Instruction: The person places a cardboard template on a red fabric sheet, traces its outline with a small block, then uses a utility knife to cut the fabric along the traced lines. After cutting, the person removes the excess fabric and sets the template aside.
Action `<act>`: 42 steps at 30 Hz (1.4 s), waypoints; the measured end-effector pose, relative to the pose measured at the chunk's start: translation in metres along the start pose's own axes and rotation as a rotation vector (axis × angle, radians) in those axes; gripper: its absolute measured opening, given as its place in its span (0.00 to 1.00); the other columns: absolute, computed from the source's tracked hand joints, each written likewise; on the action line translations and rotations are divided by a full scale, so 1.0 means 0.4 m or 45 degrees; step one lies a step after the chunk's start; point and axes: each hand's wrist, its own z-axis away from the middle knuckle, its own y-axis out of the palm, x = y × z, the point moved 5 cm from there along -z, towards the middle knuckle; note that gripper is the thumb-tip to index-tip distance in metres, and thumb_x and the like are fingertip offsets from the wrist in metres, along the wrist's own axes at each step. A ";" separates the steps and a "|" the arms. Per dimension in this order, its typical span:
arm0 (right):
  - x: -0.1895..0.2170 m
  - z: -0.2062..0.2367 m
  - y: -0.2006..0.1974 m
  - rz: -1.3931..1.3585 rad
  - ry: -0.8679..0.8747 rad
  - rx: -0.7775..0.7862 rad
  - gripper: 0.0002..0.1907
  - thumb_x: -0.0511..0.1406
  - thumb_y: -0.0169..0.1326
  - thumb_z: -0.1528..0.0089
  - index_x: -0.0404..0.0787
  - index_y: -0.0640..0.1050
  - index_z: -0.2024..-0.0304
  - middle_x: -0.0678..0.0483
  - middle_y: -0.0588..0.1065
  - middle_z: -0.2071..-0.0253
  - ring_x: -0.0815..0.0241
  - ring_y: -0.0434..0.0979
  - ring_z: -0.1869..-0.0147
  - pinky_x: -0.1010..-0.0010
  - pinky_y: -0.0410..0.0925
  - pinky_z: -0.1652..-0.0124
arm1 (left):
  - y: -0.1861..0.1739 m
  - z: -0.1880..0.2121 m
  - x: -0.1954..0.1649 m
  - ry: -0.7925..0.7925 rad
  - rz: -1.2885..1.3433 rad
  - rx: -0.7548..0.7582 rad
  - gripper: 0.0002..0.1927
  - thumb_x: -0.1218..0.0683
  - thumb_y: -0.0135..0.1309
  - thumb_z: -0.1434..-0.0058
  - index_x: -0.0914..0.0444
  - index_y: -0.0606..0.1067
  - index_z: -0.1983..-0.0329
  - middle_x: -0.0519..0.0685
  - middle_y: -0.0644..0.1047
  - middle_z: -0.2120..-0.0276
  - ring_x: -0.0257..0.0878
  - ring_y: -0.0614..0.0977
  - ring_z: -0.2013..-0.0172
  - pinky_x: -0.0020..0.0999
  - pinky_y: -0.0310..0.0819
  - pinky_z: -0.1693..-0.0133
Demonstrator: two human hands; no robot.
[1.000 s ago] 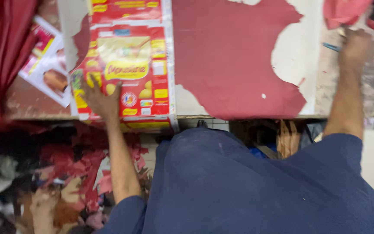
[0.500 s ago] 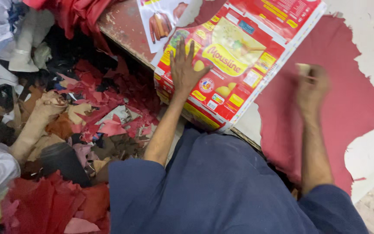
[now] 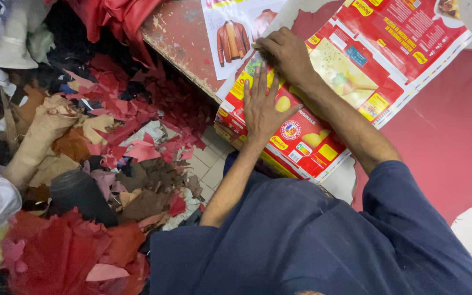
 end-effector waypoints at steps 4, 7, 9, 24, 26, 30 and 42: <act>-0.010 -0.016 0.005 0.075 -0.073 0.075 0.17 0.32 0.59 0.40 0.39 0.80 0.48 0.52 0.76 0.57 0.51 0.74 0.52 0.63 0.71 0.55 | 0.017 -0.010 0.012 -0.056 -0.007 0.076 0.50 0.25 0.62 0.49 0.63 0.70 0.35 0.61 0.55 0.25 0.52 0.57 0.24 0.57 0.43 0.25; -0.012 -0.013 -0.026 0.165 -0.176 0.157 0.20 0.32 0.58 0.40 0.37 0.79 0.45 0.52 0.75 0.57 0.52 0.74 0.52 0.63 0.71 0.54 | 0.017 -0.018 0.010 -0.017 0.009 0.010 0.53 0.26 0.62 0.48 0.62 0.66 0.29 0.60 0.55 0.25 0.52 0.57 0.25 0.57 0.43 0.25; -0.034 0.001 -0.053 0.184 -0.202 0.232 0.18 0.33 0.59 0.38 0.38 0.79 0.45 0.53 0.75 0.58 0.52 0.74 0.52 0.63 0.71 0.55 | 0.018 -0.023 0.010 -0.004 0.015 0.005 0.55 0.25 0.62 0.48 0.60 0.63 0.26 0.59 0.54 0.24 0.51 0.57 0.24 0.56 0.43 0.26; -0.430 0.047 -0.240 0.014 -0.005 0.784 0.12 0.30 0.53 0.35 0.37 0.80 0.50 0.52 0.77 0.57 0.55 0.77 0.52 0.69 0.71 0.53 | 0.039 -0.032 0.038 -0.048 0.069 0.049 0.57 0.25 0.60 0.47 0.55 0.56 0.22 0.56 0.51 0.22 0.49 0.54 0.23 0.54 0.41 0.24; -0.449 0.047 -0.258 0.027 0.140 0.846 0.13 0.30 0.55 0.38 0.38 0.80 0.50 0.52 0.77 0.57 0.54 0.77 0.51 0.67 0.71 0.53 | 0.038 -0.030 0.039 -0.053 0.076 0.054 0.57 0.25 0.61 0.47 0.55 0.56 0.22 0.56 0.51 0.22 0.49 0.54 0.22 0.55 0.40 0.24; -0.396 -0.001 -0.284 0.241 0.142 0.769 0.16 0.31 0.58 0.42 0.40 0.81 0.50 0.53 0.78 0.55 0.52 0.78 0.50 0.64 0.71 0.53 | 0.029 -0.027 0.043 -0.041 0.109 0.023 0.57 0.25 0.61 0.48 0.55 0.56 0.22 0.57 0.50 0.22 0.50 0.54 0.23 0.56 0.41 0.25; 0.027 -0.105 0.093 0.065 -0.618 0.500 0.16 0.34 0.56 0.42 0.42 0.82 0.51 0.57 0.78 0.53 0.56 0.77 0.47 0.65 0.73 0.53 | 0.016 0.003 0.061 -0.075 0.134 -0.040 0.52 0.25 0.60 0.49 0.59 0.67 0.29 0.60 0.61 0.28 0.51 0.60 0.26 0.56 0.44 0.26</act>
